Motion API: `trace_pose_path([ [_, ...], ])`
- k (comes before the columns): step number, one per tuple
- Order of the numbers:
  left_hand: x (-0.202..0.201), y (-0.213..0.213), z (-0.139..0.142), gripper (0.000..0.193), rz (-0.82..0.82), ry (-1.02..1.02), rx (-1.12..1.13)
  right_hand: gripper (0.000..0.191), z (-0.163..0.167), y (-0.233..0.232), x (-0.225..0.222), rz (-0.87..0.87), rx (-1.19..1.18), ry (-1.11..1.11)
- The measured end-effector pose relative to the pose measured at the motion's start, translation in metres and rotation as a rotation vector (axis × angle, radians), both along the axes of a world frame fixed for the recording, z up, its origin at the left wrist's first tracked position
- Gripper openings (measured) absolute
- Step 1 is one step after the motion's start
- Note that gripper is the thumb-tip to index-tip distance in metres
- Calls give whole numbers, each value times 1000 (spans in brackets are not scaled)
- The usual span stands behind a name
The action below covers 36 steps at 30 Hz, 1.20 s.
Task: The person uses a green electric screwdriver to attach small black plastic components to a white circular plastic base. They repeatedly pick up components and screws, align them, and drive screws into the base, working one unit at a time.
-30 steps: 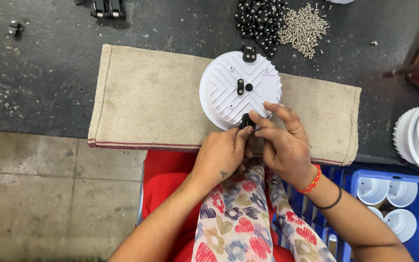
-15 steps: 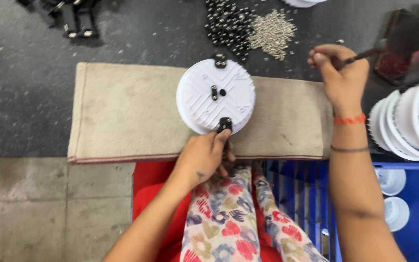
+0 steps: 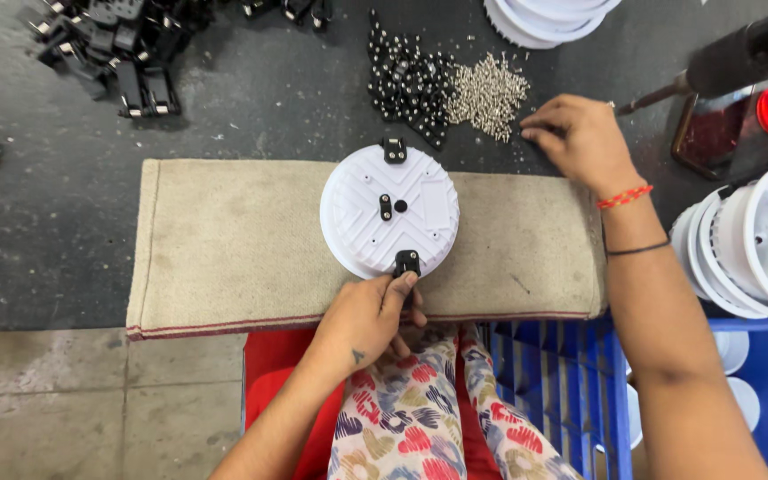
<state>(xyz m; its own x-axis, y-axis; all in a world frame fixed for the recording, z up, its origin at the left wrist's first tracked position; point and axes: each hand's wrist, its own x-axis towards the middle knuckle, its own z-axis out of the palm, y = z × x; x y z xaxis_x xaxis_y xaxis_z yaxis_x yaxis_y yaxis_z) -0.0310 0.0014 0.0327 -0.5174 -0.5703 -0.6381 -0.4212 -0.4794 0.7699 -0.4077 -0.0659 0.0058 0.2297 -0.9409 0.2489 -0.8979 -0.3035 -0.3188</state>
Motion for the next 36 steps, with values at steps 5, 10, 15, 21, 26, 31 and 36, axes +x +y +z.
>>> trace_pose_path([
  [5,3,3,-2,48,12,45,-48,6,0,3,19,-76,-10,-27],
  [10,6,5,-8,46,-10,44,-123,15,28,37,85,7,244,-540],
  [15,7,4,-9,48,-56,42,-214,15,56,61,162,412,302,-370],
  [21,12,6,-5,46,-44,44,-245,12,71,50,190,421,329,-216],
  [26,16,5,-1,47,-53,40,-225,12,71,39,193,294,490,-270],
  [31,16,7,0,50,-57,26,-249,13,73,33,191,296,555,-220],
  [36,16,8,-2,50,-53,32,-264,13,76,32,191,252,630,-208],
])
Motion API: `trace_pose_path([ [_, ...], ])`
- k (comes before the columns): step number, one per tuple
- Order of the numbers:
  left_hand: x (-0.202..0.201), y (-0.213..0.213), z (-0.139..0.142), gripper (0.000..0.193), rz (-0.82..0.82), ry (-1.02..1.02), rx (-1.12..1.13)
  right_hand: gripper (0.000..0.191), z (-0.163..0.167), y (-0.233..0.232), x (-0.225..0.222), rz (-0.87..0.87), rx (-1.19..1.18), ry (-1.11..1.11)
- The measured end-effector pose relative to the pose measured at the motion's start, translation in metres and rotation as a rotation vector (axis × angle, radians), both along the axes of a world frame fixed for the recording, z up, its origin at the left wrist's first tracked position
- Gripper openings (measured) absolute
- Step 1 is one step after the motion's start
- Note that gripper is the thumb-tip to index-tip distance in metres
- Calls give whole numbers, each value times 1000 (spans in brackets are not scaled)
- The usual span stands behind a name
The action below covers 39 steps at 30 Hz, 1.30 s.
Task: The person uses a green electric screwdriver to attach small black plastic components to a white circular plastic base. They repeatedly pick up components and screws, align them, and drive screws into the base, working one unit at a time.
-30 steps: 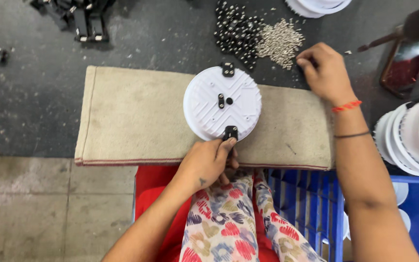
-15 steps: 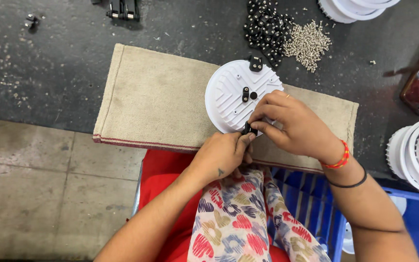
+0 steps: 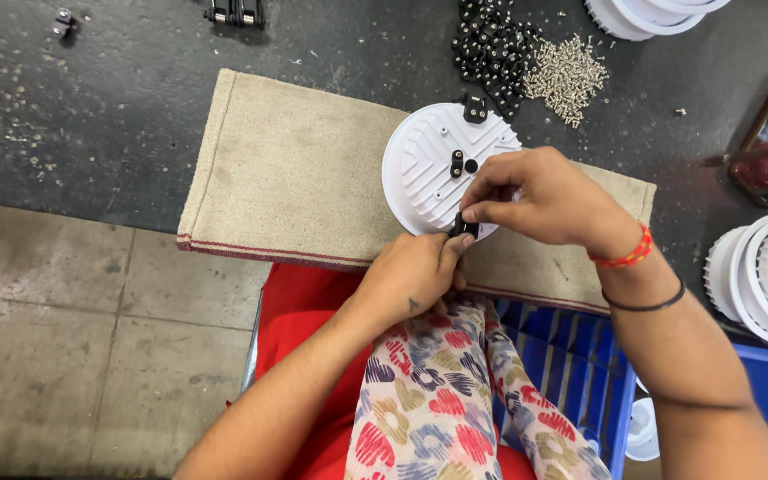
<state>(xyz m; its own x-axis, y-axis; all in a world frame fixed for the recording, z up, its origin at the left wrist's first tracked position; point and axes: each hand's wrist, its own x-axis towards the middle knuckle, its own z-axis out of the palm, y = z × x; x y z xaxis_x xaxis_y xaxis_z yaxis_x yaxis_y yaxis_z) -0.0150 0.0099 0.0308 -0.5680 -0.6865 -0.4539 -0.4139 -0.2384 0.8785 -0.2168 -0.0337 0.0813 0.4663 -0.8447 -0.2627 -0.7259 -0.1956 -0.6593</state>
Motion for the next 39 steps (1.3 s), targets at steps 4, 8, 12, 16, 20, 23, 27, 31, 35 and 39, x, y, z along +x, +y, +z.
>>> trace_pose_path([
  [4,0,1,-1,52,-2,-16,-2,14,1,-8,-2,63,52,11],
  [8,-1,1,-1,54,-8,-26,-8,18,2,-17,-1,64,129,108],
  [12,0,0,-1,51,-8,-21,15,18,4,-22,0,90,174,125],
  [16,1,-1,1,53,-24,-19,-2,19,5,-22,1,56,188,142],
  [20,1,-2,5,53,-39,-32,32,18,5,-18,4,-3,178,143],
  [23,0,-2,6,52,-28,-33,49,17,7,-15,7,-44,173,139],
  [27,-1,0,3,51,-20,-12,7,17,6,-14,5,-24,137,116],
  [31,-2,1,1,52,-26,-24,4,17,-1,-9,-1,-48,103,102],
  [35,-3,0,1,47,-16,-28,-43,18,9,-2,4,3,-63,-7],
  [39,-3,1,-1,49,-14,-74,48,22,65,39,-2,-37,-619,-188],
])
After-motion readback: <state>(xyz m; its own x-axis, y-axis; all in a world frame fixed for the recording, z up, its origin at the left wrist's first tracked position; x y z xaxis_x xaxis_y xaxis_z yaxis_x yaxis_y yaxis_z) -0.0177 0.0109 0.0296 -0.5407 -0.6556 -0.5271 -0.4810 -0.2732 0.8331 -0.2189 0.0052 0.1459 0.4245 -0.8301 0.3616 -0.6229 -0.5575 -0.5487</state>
